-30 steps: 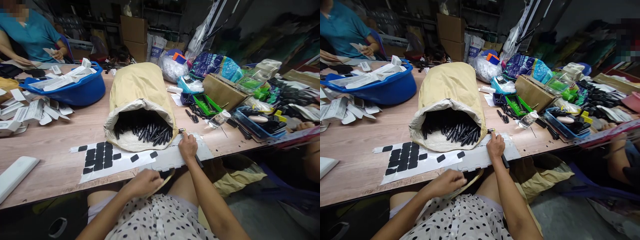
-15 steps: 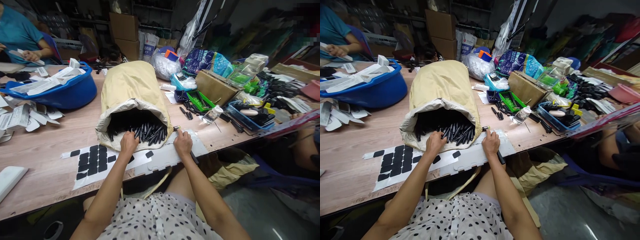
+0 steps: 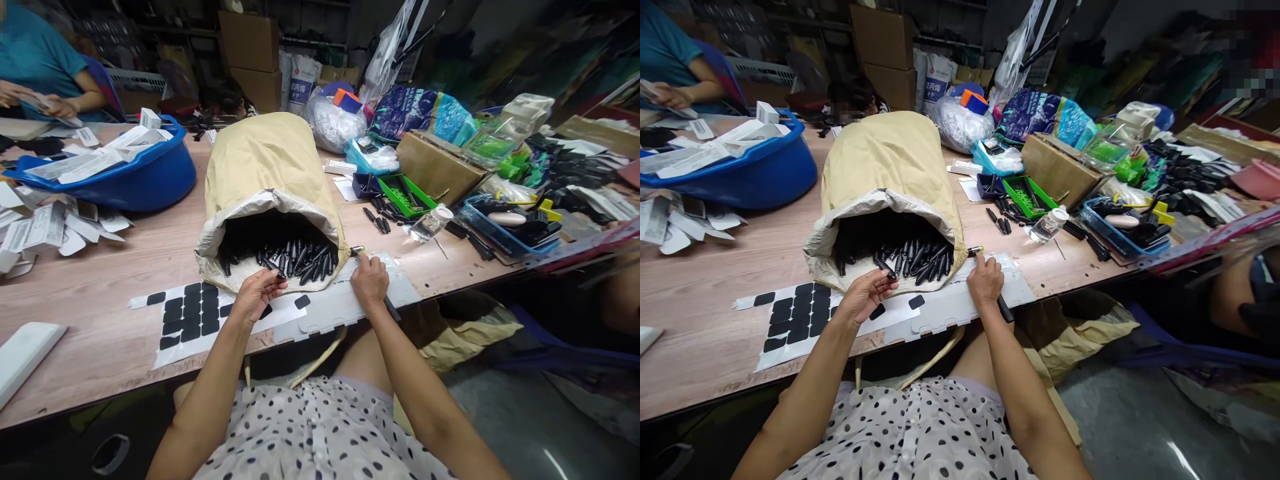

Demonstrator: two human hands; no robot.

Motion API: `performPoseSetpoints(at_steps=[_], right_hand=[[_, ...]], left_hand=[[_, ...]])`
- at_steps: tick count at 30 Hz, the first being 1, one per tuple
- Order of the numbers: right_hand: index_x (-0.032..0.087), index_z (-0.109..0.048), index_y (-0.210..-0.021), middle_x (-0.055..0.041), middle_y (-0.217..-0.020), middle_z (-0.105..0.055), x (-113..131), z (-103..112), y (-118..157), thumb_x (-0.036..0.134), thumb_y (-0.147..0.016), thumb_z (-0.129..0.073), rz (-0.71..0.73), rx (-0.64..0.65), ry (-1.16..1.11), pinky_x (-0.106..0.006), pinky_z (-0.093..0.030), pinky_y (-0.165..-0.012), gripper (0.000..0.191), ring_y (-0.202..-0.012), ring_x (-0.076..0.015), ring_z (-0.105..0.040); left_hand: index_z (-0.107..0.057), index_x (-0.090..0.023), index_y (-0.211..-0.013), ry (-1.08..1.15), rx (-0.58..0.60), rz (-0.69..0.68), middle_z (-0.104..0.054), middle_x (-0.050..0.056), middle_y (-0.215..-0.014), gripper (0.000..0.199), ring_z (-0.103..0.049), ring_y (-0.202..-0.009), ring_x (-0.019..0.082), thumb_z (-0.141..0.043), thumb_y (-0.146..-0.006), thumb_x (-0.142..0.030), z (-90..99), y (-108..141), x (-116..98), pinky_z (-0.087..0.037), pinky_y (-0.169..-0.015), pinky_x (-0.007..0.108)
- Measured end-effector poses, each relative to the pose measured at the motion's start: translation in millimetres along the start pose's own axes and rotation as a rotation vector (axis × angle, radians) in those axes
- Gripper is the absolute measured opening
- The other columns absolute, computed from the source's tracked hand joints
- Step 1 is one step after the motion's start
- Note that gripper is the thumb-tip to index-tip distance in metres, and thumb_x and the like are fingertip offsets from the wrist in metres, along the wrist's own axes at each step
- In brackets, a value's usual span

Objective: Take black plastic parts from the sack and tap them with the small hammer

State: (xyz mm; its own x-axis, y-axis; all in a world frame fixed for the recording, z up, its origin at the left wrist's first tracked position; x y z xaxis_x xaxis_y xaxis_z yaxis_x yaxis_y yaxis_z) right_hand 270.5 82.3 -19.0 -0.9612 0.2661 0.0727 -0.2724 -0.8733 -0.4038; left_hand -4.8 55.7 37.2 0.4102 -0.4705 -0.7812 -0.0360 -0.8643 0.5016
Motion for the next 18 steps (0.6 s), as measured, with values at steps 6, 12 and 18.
performPoseSetpoints(at_steps=[6,12,18], right_hand=[[0.019,-0.067,-0.121,-0.0117,-0.095,-0.056,-0.5,-2.6,0.1,0.017,-0.086,-0.048,-0.001,-0.019,0.005,-0.033,-0.036,-0.068,0.039,-0.088,-0.0253,-0.049],[0.019,-0.067,-0.121,-0.0111,-0.093,-0.056,-0.4,-3.0,0.8,0.016,-0.085,-0.049,0.007,-0.036,0.002,-0.033,-0.036,-0.067,0.040,-0.087,-0.0246,-0.048],[0.018,-0.068,-0.121,-0.0123,-0.095,-0.057,1.8,2.4,0.4,0.014,-0.087,-0.045,-0.007,-0.009,0.005,-0.034,-0.036,-0.068,0.041,-0.088,-0.0254,-0.050]], left_hand=[[-0.057,-0.015,-0.071,0.057,0.031,0.045,-0.072,0.004,-0.069,0.018,-0.069,-0.061,0.013,-0.072,-0.081,-0.012,-0.7,1.6,3.6,-0.054,-0.059,0.020],[-0.060,-0.014,-0.073,0.082,0.054,0.060,-0.071,0.004,-0.069,0.014,-0.068,-0.059,0.011,-0.071,-0.082,-0.015,1.0,2.2,8.6,-0.054,-0.057,0.019],[-0.060,-0.013,-0.073,0.123,0.007,0.107,-0.073,0.006,-0.073,0.014,-0.071,-0.066,0.014,-0.069,-0.083,-0.013,1.4,4.0,14.3,-0.058,-0.065,0.021]])
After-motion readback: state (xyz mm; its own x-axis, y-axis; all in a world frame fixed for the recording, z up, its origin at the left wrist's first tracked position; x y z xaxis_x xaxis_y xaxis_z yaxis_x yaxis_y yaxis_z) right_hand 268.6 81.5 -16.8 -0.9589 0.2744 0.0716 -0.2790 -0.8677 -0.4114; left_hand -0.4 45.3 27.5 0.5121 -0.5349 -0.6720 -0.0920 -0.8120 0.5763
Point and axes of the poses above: each hand's wrist, its own y-axis away from the middle knuckle, its own z-axis out of the back of the hand, x = y × z, the point moved 2 cm from there along -y, towards the middle knuckle
